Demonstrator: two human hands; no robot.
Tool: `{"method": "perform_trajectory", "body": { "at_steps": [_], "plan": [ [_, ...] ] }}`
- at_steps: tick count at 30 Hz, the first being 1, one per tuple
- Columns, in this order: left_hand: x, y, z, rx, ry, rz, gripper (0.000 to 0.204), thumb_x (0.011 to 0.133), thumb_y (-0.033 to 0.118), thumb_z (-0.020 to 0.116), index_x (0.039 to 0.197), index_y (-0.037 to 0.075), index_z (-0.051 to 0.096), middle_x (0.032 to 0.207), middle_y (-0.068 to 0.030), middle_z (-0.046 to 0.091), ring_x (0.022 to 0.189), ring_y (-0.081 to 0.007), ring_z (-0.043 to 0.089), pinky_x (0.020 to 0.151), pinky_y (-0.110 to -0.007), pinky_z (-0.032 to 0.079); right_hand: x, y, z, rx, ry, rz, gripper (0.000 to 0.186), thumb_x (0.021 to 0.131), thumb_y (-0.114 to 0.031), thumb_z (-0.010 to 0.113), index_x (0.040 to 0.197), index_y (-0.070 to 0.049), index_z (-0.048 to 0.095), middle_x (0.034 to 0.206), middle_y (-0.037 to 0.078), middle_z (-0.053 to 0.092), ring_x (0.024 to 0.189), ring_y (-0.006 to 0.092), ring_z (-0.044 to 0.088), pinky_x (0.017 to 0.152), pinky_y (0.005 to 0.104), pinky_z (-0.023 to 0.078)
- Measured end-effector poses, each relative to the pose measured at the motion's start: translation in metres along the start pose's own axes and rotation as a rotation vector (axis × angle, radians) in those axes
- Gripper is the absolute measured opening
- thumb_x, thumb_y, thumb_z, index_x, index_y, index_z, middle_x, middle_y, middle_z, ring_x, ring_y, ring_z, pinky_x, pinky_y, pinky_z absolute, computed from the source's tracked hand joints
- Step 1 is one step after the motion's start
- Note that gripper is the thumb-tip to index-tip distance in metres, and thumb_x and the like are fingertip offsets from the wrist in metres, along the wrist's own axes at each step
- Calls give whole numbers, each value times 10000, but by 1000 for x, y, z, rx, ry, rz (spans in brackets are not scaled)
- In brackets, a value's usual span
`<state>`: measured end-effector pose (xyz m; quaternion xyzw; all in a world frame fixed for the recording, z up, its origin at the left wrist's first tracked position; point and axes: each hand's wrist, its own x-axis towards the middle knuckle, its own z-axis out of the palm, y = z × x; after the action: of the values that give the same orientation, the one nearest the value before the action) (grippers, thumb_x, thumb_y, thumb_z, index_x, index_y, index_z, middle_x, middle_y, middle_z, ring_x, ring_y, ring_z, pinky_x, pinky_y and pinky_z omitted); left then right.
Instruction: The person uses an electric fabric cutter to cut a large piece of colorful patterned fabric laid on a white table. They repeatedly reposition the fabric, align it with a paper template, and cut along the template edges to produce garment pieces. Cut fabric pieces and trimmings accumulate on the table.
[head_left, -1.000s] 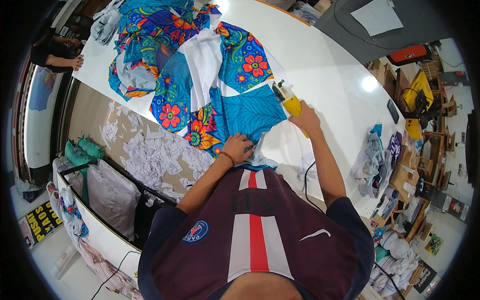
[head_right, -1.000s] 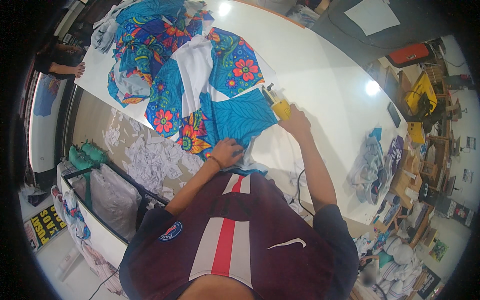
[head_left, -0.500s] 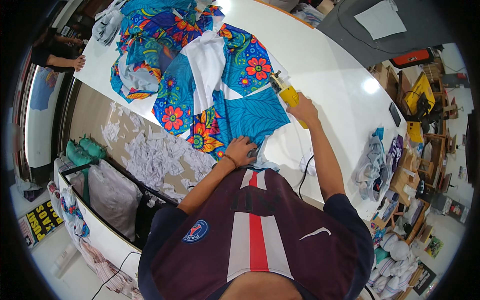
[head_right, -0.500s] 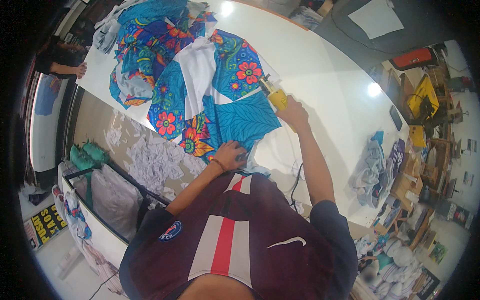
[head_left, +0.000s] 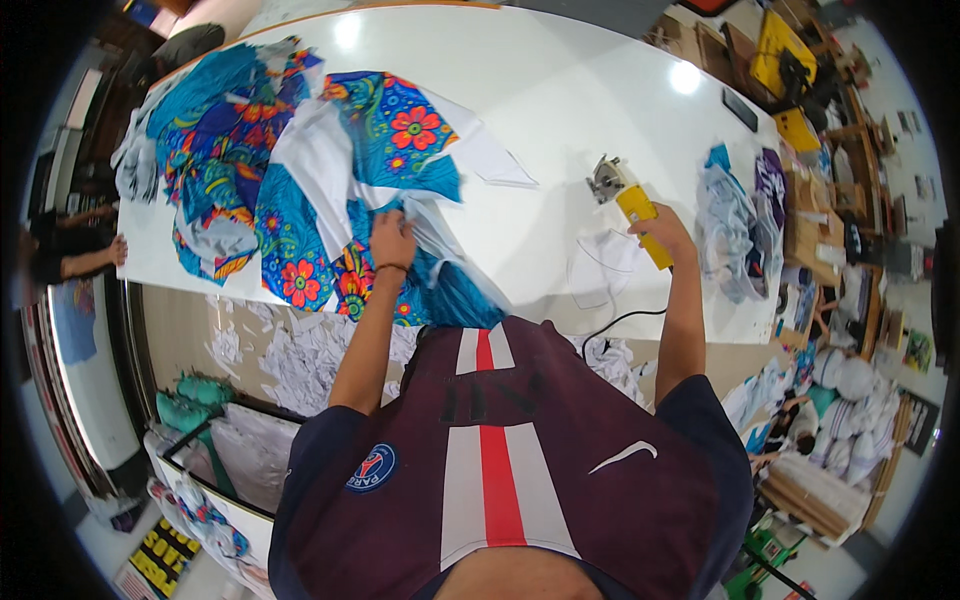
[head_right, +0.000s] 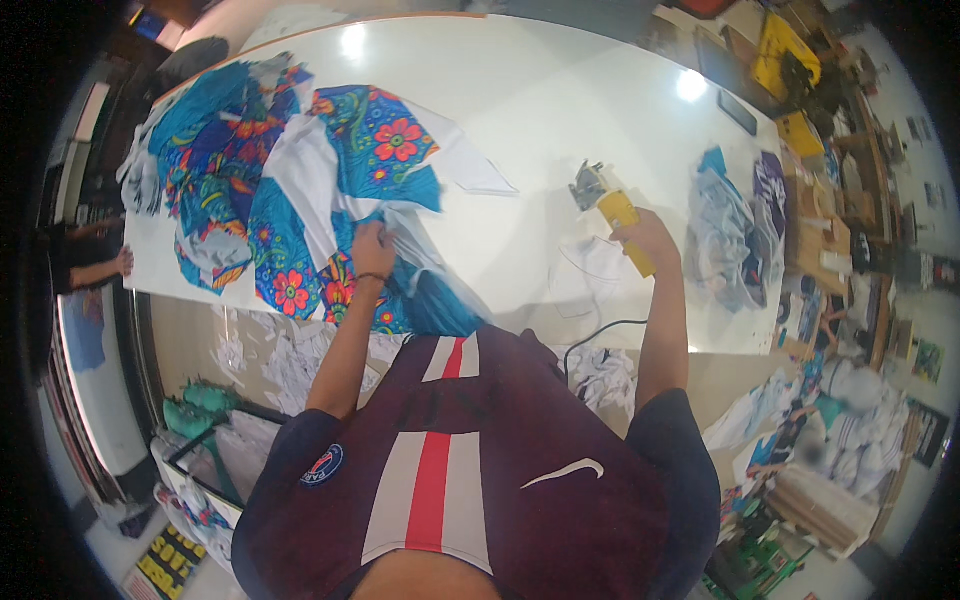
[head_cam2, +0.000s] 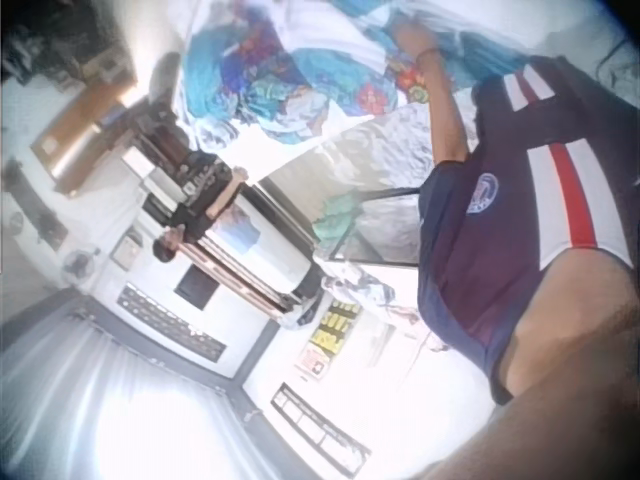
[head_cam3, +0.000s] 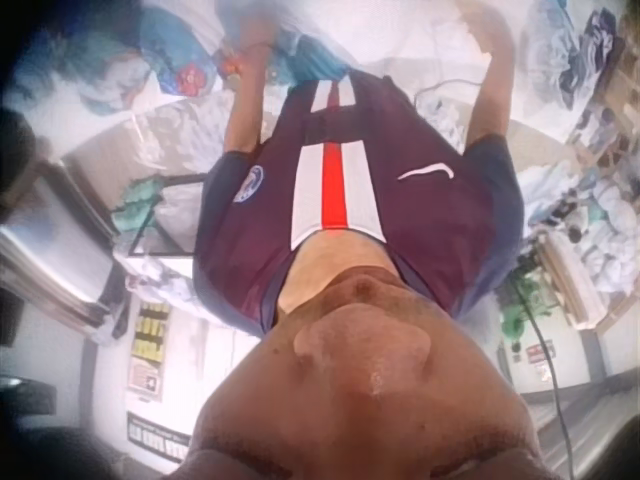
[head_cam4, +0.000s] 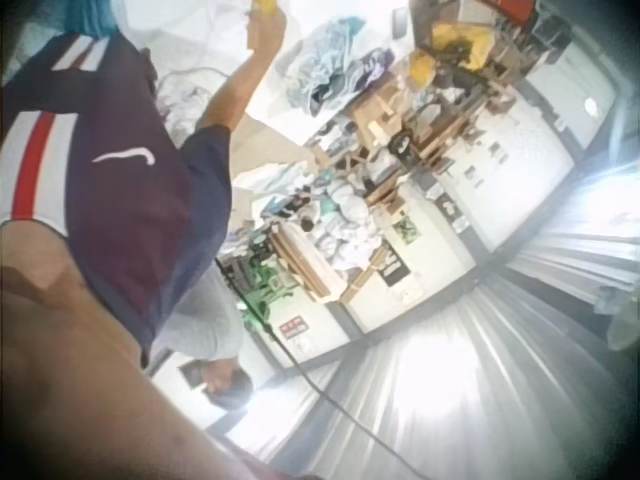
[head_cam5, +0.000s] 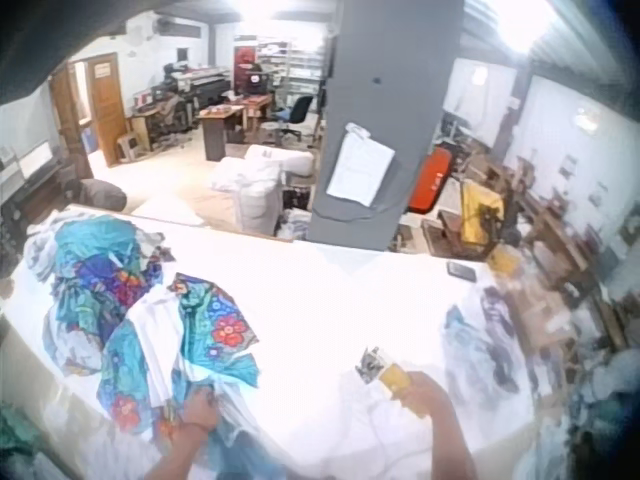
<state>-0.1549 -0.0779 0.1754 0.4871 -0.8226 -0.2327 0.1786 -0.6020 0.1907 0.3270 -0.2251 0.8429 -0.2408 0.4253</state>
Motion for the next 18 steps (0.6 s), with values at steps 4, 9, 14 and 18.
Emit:
{"method": "perform_trajectory", "body": {
  "at_steps": [4,9,14,18],
  "plan": [
    [33,69,4,-41,69,170,508,906,302,735,1332,60,595,1329,-197,583,1302,-410,522,1068,-527,454,-1,58,-30,237,82,35,441,743,-198,818,1080,41,663,821,98,672,634,203,664,595,341,562],
    [-13,190,90,-181,-429,668,813,871,457,764,1546,117,466,1587,-232,422,1477,-446,363,1214,-560,322,19,87,-49,322,147,5,484,733,-273,836,1057,44,665,827,112,677,631,214,674,578,346,559],
    [-89,244,124,129,-531,1129,659,877,385,755,1479,207,556,1626,-175,385,1482,-436,372,1175,-555,379,35,112,-56,314,325,29,555,719,-342,872,1076,48,701,855,127,706,713,245,705,615,365,565],
    [-81,224,117,204,-997,859,323,870,258,729,1167,131,739,1374,-129,629,1265,-354,589,1035,-460,513,50,140,-66,126,498,10,614,740,-413,875,1112,52,725,954,167,742,804,280,733,693,393,568]
  ]
}}
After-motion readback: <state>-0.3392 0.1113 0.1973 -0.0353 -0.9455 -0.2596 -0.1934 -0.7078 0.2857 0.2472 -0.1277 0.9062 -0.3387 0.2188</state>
